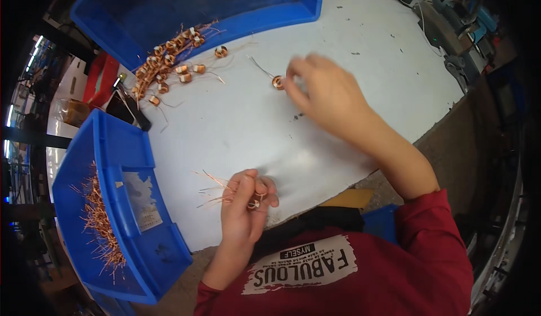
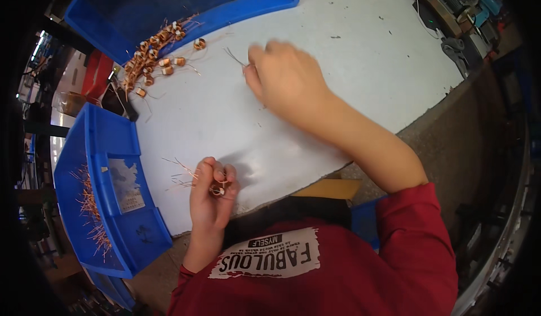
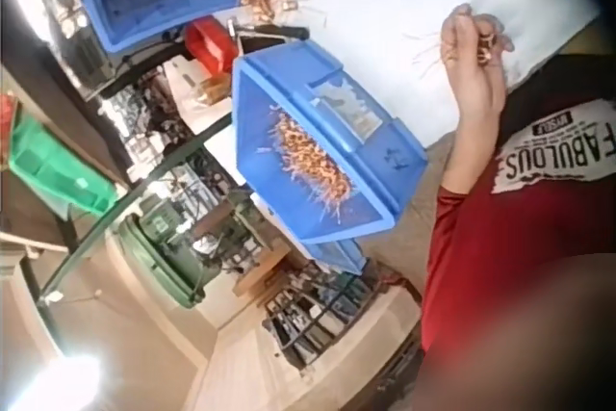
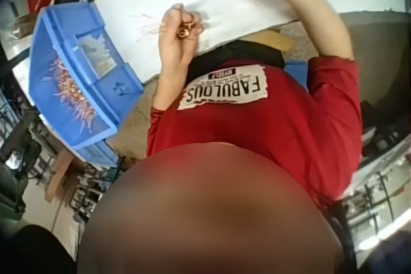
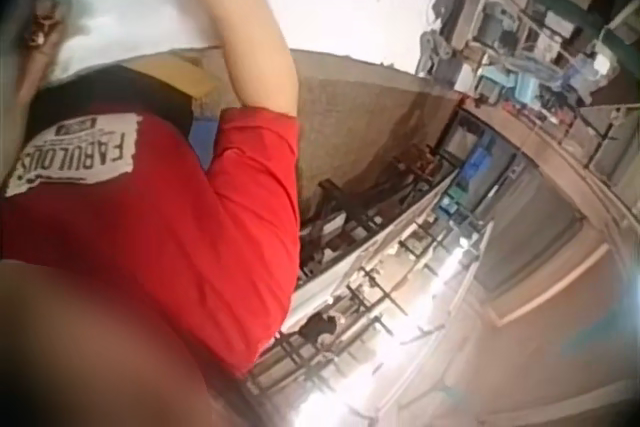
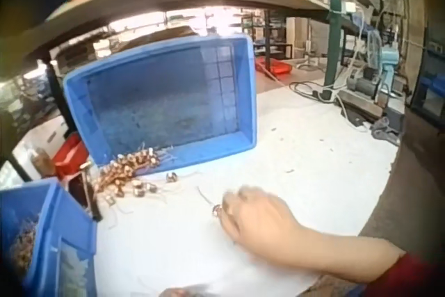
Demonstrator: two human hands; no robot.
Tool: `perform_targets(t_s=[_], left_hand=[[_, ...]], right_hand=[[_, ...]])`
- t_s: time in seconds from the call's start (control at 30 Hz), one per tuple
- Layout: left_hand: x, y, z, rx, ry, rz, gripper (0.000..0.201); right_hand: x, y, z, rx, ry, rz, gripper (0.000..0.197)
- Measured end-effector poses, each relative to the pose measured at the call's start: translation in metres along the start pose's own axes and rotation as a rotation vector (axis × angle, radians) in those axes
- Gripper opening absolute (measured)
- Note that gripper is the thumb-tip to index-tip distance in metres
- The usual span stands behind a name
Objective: Inspecting and sorting copper wire coils from a table into plastic bins.
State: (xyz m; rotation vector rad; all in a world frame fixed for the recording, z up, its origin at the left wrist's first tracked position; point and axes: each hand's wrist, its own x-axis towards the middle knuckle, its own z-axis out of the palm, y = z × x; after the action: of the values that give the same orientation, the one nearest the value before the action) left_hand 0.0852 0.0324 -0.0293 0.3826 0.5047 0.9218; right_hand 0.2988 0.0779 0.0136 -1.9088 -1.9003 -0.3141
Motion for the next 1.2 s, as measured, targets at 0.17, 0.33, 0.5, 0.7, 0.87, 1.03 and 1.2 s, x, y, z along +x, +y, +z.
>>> perform_targets(t_s=[0.17,0.33,0.5,0.7,0.87,1.03,1.2], left_hand=[[0.004,-0.006,-0.004,-0.02,-0.046,0.021,0.018],[-0.006,-0.007,-0.004,0.053,0.107,0.036,0.021],[0.001,0.005,0.002,0.1,0.267,0.009,0.027],[0.005,-0.005,-0.022,0.202,0.064,0.042,0.028],[-0.005,-0.008,-0.035,0.153,0.081,0.078,0.025],[-0.006,-0.008,-0.046,-0.246,-0.191,-0.069,0.023],[-0.01,-0.012,-0.033,-0.312,-0.193,-0.164,0.024]], right_hand=[[0.028,0.021,0.014,0.247,-0.319,0.161,0.016],[0.013,0.002,0.024,0.464,-0.322,0.131,0.017],[-0.038,-0.054,-0.001,0.65,-0.18,0.033,0.022],[-0.093,-0.102,-0.004,0.422,0.12,-0.161,0.029],[-0.105,-0.087,-0.031,0.927,-0.145,0.04,0.036],[-0.113,-0.05,-0.005,1.319,-0.233,0.282,0.054],[-0.117,-0.062,0.021,1.464,-0.226,0.113,0.083]])
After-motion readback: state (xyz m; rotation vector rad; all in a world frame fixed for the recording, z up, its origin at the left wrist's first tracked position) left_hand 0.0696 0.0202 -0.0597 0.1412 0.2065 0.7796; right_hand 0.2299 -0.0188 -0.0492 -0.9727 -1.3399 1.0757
